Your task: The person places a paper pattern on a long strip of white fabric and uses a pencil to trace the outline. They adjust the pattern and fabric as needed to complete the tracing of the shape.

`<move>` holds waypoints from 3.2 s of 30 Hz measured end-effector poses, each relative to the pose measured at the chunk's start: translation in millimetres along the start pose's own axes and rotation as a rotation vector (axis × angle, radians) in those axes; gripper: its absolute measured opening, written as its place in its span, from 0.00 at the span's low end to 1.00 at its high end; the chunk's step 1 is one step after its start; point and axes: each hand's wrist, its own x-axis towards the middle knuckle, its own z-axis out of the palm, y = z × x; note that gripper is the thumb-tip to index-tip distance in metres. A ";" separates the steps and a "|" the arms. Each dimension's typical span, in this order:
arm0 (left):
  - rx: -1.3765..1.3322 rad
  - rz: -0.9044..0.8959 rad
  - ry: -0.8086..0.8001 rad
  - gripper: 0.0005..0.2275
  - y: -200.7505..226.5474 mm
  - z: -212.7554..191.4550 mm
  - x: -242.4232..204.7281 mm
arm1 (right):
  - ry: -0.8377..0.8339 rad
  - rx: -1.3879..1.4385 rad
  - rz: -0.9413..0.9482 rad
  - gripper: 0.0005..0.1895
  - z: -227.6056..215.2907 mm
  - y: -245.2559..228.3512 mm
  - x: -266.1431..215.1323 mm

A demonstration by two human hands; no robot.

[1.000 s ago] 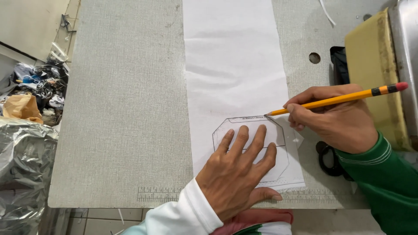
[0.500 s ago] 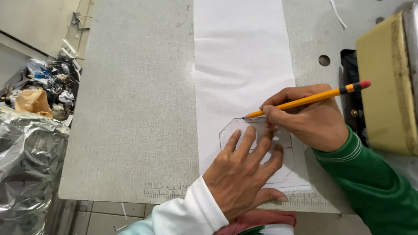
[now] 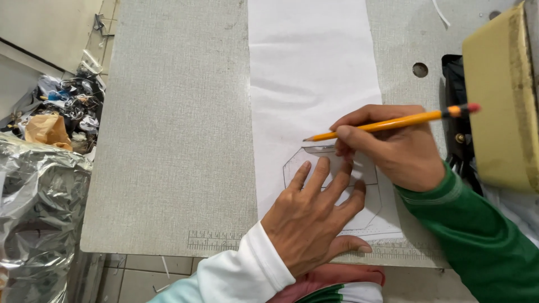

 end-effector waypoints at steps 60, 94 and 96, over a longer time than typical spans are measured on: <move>0.291 0.125 0.159 0.03 -17.1 3.6 16.2 | -0.164 -0.365 -0.534 0.11 -2.5 50.5 -32.5; -0.297 -0.265 0.332 0.04 -61.0 -52.5 -19.3 | -0.245 -0.762 -0.822 0.22 6.2 48.2 -35.4; -0.291 -0.258 0.312 0.04 -61.8 -51.5 -19.1 | -0.245 -0.773 -0.828 0.22 6.1 47.4 -34.7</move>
